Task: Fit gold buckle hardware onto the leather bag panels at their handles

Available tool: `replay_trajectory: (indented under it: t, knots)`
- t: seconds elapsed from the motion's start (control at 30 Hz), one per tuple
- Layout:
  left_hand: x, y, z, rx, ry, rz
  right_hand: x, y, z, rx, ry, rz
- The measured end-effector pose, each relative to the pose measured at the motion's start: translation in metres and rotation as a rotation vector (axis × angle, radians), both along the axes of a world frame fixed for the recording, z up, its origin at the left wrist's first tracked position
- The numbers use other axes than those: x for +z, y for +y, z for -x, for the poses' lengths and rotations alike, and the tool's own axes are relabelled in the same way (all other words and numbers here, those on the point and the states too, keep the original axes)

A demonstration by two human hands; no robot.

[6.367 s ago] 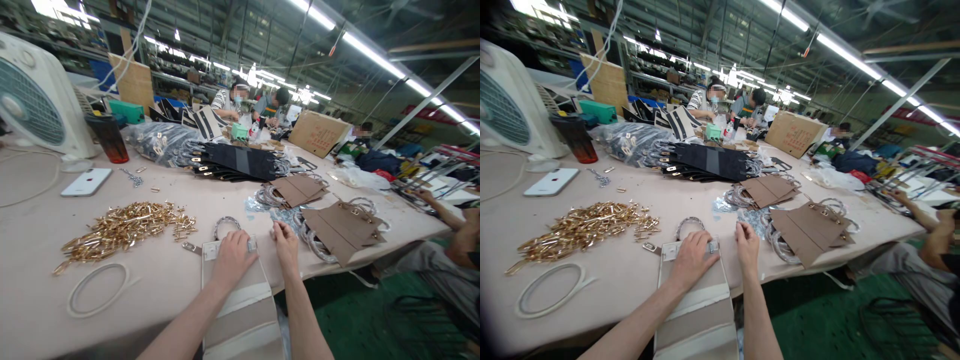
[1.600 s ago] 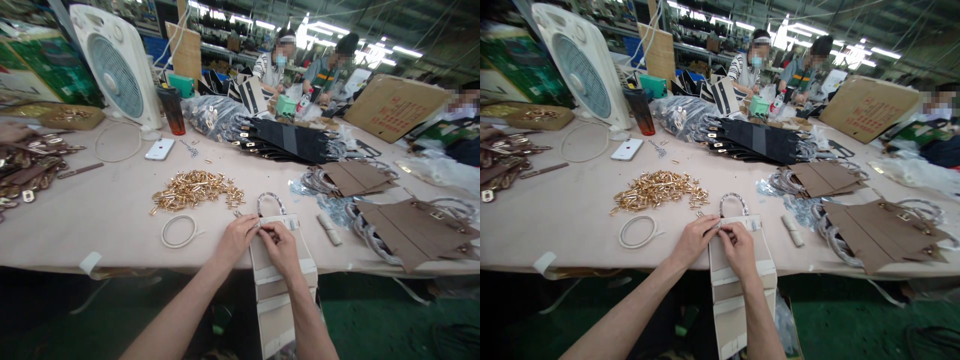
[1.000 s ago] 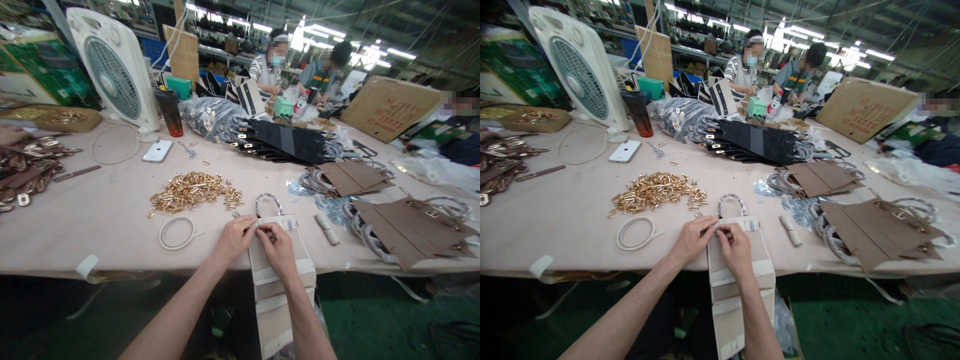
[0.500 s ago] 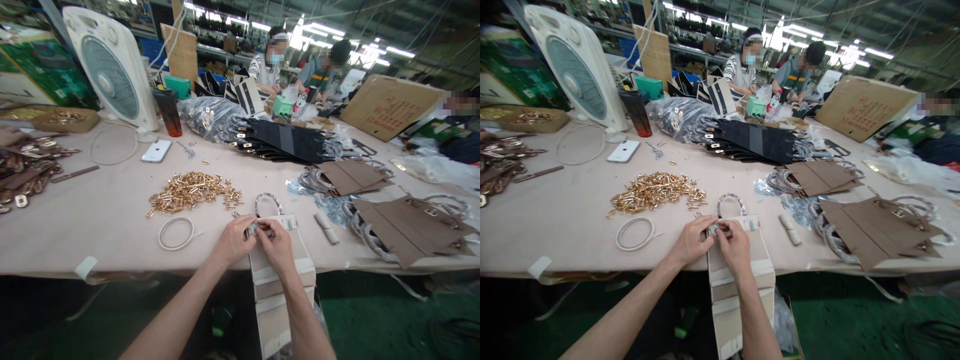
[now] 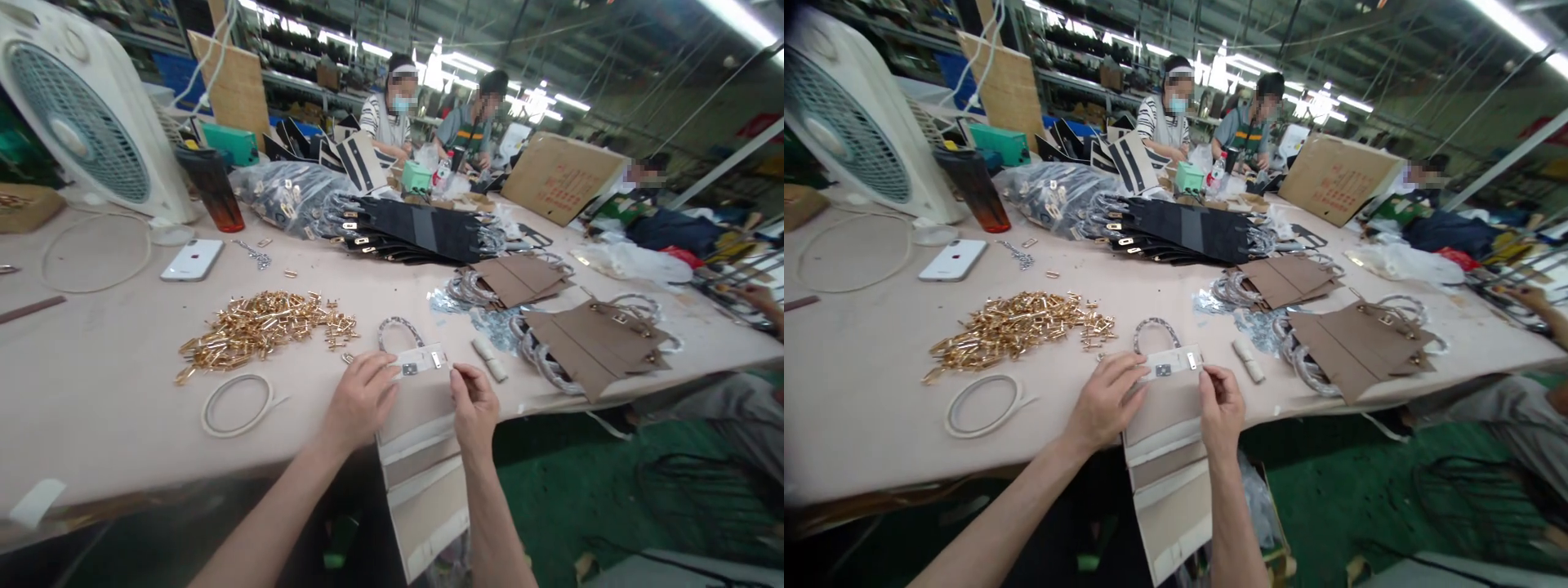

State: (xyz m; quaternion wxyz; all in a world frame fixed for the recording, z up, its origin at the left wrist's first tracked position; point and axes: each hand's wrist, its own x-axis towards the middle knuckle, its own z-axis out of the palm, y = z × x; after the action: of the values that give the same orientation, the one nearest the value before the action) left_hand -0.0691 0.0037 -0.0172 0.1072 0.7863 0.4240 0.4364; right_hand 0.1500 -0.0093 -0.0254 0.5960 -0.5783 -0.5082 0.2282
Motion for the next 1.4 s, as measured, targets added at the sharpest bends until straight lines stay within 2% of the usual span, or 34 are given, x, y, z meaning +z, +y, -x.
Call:
replay_trajectory:
  t: [0.13, 0.23, 0.43, 0.83, 0.93, 1.03, 1.1, 1.23, 1.4]
  knots:
    - [0.001, 0.005, -0.025, -0.008, 0.13, 0.066, 0.007, 0.012, -0.006, 0.286, -0.311, 0.018]
    - [0.002, 0.011, -0.033, 0.03, 0.151, 0.1, 0.008, 0.024, -0.004, 0.399, -0.478, 0.011]
    - [-0.006, 0.019, -0.031, 0.047, 0.115, 0.096, 0.006, 0.038, -0.007, 0.444, -0.631, -0.001]
    - [-0.008, 0.02, -0.034, 0.093, 0.12, 0.046, 0.006, 0.037, -0.007, 0.425, -0.72, -0.019]
    - [-0.01, 0.02, -0.035, 0.098, 0.108, 0.048, 0.007, 0.036, -0.012, 0.398, -0.712, -0.058]
    - [-0.009, 0.021, -0.035, 0.086, 0.096, 0.045, 0.006, 0.038, -0.022, 0.231, -0.647, -0.084]
    - [-0.007, 0.022, -0.035, 0.08, 0.101, 0.045, 0.005, 0.041, -0.03, 0.161, -0.541, 0.002]
    - [-0.005, 0.026, -0.033, 0.088, 0.124, 0.052, 0.009, 0.051, -0.042, 0.34, -0.272, 0.265]
    - [-0.007, 0.037, -0.029, 0.072, 0.108, 0.053, 0.019, 0.065, -0.04, 0.399, -0.196, 0.375]
